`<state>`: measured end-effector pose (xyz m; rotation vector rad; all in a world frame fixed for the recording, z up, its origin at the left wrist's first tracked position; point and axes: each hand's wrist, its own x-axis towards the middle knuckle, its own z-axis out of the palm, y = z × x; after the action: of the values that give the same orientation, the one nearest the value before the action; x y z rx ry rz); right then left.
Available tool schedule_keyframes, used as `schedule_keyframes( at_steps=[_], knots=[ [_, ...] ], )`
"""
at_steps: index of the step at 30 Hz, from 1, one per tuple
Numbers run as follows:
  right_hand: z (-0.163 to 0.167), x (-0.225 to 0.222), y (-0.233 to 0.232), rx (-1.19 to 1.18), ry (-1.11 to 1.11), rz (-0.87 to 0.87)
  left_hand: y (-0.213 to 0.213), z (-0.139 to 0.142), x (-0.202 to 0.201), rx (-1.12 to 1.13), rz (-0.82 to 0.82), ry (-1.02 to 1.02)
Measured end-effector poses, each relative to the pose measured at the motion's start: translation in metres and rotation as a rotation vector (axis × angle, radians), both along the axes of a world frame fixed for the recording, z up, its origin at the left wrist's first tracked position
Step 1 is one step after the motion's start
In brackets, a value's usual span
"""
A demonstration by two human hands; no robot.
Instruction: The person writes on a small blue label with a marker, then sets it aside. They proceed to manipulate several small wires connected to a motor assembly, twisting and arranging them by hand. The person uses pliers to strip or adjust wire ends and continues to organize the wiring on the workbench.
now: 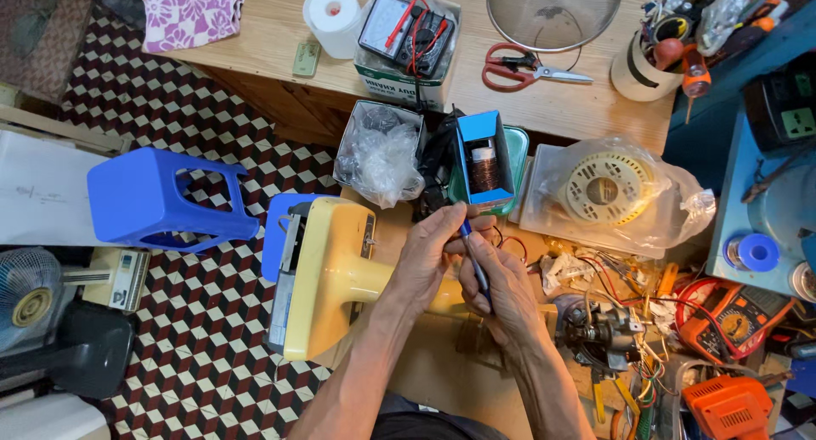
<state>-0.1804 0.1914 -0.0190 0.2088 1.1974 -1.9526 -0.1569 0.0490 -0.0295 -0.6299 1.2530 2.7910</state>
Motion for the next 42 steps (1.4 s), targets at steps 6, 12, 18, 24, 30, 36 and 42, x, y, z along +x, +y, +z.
schedule_keyframes(
  at_steps=[6,12,18,24,30,36,42],
  knots=[
    [0.001,-0.003,-0.032,0.127,-0.079,-0.013,-0.024,-0.030,-0.007,0.088,0.054,-0.096],
    [0.025,0.019,-0.009,0.307,0.029,-0.004,-0.072,-0.021,-0.060,0.349,0.318,0.150],
    [0.034,0.038,-0.004,0.438,0.115,-0.167,-0.111,-0.024,-0.070,-0.101,0.182,-0.035],
    [0.045,0.027,-0.009,0.524,0.277,-0.214,-0.029,0.003,0.003,-0.007,-0.189,-0.115],
    [0.040,0.037,-0.013,0.672,0.495,-0.068,-0.020,0.022,0.025,0.035,-0.179,-0.099],
    [0.044,0.043,-0.004,0.293,0.205,-0.057,-0.020,0.028,0.037,0.037,-0.134,-0.042],
    [0.061,0.028,-0.018,0.110,0.224,-0.066,-0.039,0.029,0.026,0.176,0.005,-0.015]
  ],
)
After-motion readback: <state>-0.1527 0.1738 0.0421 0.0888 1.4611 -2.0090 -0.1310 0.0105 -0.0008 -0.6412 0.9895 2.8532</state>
